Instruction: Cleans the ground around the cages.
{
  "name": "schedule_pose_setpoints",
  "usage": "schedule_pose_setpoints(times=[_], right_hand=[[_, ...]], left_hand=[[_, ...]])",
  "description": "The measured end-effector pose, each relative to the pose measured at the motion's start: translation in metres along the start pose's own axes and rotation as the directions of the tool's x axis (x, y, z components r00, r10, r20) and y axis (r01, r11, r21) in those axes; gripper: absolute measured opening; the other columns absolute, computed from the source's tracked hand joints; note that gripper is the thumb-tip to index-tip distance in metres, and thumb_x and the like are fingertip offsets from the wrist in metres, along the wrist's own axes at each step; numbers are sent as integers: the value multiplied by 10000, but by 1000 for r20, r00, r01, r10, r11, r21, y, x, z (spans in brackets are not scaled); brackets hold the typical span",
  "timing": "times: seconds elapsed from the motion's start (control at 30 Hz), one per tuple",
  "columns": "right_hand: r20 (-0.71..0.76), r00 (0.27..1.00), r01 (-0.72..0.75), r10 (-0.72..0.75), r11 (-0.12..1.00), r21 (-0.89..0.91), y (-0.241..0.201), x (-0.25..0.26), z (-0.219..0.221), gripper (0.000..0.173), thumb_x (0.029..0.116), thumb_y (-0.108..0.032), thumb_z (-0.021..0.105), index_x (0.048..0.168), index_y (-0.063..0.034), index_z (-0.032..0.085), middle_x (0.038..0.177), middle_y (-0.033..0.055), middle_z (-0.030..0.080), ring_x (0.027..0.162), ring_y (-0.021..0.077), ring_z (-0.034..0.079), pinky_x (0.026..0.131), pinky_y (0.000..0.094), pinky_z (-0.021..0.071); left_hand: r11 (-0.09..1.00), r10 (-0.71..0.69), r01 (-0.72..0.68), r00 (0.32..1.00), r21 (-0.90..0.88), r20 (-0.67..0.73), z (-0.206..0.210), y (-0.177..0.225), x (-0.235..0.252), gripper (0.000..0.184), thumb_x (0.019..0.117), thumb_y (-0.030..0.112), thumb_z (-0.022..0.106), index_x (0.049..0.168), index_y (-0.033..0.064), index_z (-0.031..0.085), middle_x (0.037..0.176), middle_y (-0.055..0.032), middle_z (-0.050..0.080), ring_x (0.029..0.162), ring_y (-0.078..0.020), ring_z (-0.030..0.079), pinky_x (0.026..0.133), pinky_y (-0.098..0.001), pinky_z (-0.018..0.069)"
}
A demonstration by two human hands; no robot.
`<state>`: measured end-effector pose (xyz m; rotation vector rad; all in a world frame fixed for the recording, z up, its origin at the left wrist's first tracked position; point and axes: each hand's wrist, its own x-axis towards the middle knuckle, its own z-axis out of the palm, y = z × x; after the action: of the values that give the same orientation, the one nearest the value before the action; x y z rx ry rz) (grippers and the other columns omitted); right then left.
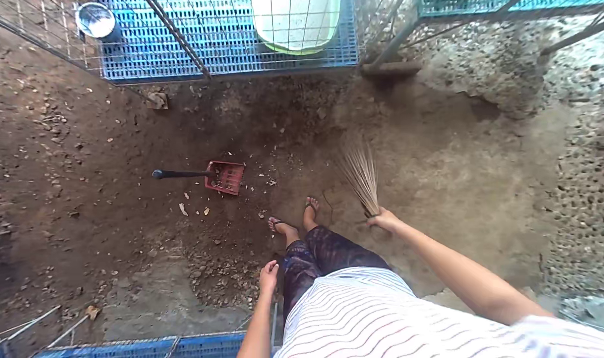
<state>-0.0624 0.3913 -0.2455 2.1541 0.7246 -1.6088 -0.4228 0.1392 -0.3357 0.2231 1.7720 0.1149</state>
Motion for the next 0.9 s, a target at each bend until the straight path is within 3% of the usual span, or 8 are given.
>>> schedule_pose_setpoints(times=[0.13, 0.23, 0.37, 0.5, 0.57, 0.67, 0.8, 0.9], right_hand=[[269, 963, -19, -3, 997, 80, -51, 34, 100, 571, 916, -120, 705, 1416, 21, 468, 1200, 224, 618, 1023, 287, 627, 898, 465, 528], [469, 882, 40, -44, 999, 18, -64, 31, 148, 628, 902, -98, 701, 1458, -16, 422, 1184, 194, 618, 987, 252, 632, 870, 445, 537], [470, 878, 96, -93, 995, 17, -57, -5, 109, 727, 851, -14, 694, 1517, -94, 414, 1205, 195, 618, 942, 262, 630, 814, 457, 542], [335, 938, 73, -95, 994, 77, -33, -49, 67, 927, 807, 69, 686, 1596, -169, 261, 1215, 221, 593, 846, 287, 647, 718, 464, 568], [241, 964, 80, -109, 989, 123, -38, -47, 74, 961, 812, 78, 684, 1604, -164, 196, 1260, 230, 568, 910, 301, 653, 751, 474, 574], [167, 980, 80, -105, 986, 150, -76, 3, 118, 887, 861, -10, 699, 1595, -106, 209, 1377, 244, 529, 1127, 323, 600, 909, 486, 526], [286, 953, 170, -99, 956, -238, -119, 64, 201, 1033, 797, -98, 804, 1618, -72, 177, 1485, 295, 456, 1322, 411, 522, 1055, 574, 465], [404, 903, 279, -148, 916, -287, -101, 56, 199, 1035, 765, -45, 804, 1620, -122, 226, 1498, 278, 450, 1301, 407, 534, 1035, 586, 473]], left_hand=[[1000, -4, 4, 1000, 6, -1, -1, 8, 3, 350, 1075, 170, 529, 1379, 4, 585, 1375, -238, 592, 1228, -349, 584, 1001, -506, 468], [1000, -9, 9, 1000, 4, 24, 0, 5, 5, 356, 1073, 175, 529, 1388, 15, 581, 1418, -253, 554, 1276, -382, 567, 1030, -543, 475], [1000, 10, -9, 999, -8, 34, -8, -5, 5, 353, 1067, 158, 536, 1379, 0, 586, 1406, -267, 555, 1262, -383, 571, 1030, -532, 473], [998, -19, 20, 1000, -52, 20, -29, -26, 5, 361, 1077, 170, 523, 1392, 0, 574, 1409, -267, 555, 1274, -392, 562, 1023, -555, 471], [997, -38, 39, 999, -73, 12, -40, -39, 7, 362, 1082, 168, 515, 1398, -3, 563, 1392, -260, 573, 1251, -381, 577, 1014, -540, 471], [993, -58, 58, 998, -102, -3, -54, -54, 9, 364, 1085, 164, 508, 1400, -11, 557, 1393, -255, 577, 1259, -378, 577, 1021, -543, 468], [993, -51, 47, 998, -108, -26, -65, -58, 9, 353, 1081, 151, 512, 1381, -28, 569, 1363, -260, 593, 1213, -358, 598, 1001, -512, 479], [993, -49, 48, 999, -108, -10, -68, -71, 4, 355, 1081, 151, 511, 1386, -20, 568, 1369, -253, 593, 1232, -357, 592, 1009, -520, 478]])
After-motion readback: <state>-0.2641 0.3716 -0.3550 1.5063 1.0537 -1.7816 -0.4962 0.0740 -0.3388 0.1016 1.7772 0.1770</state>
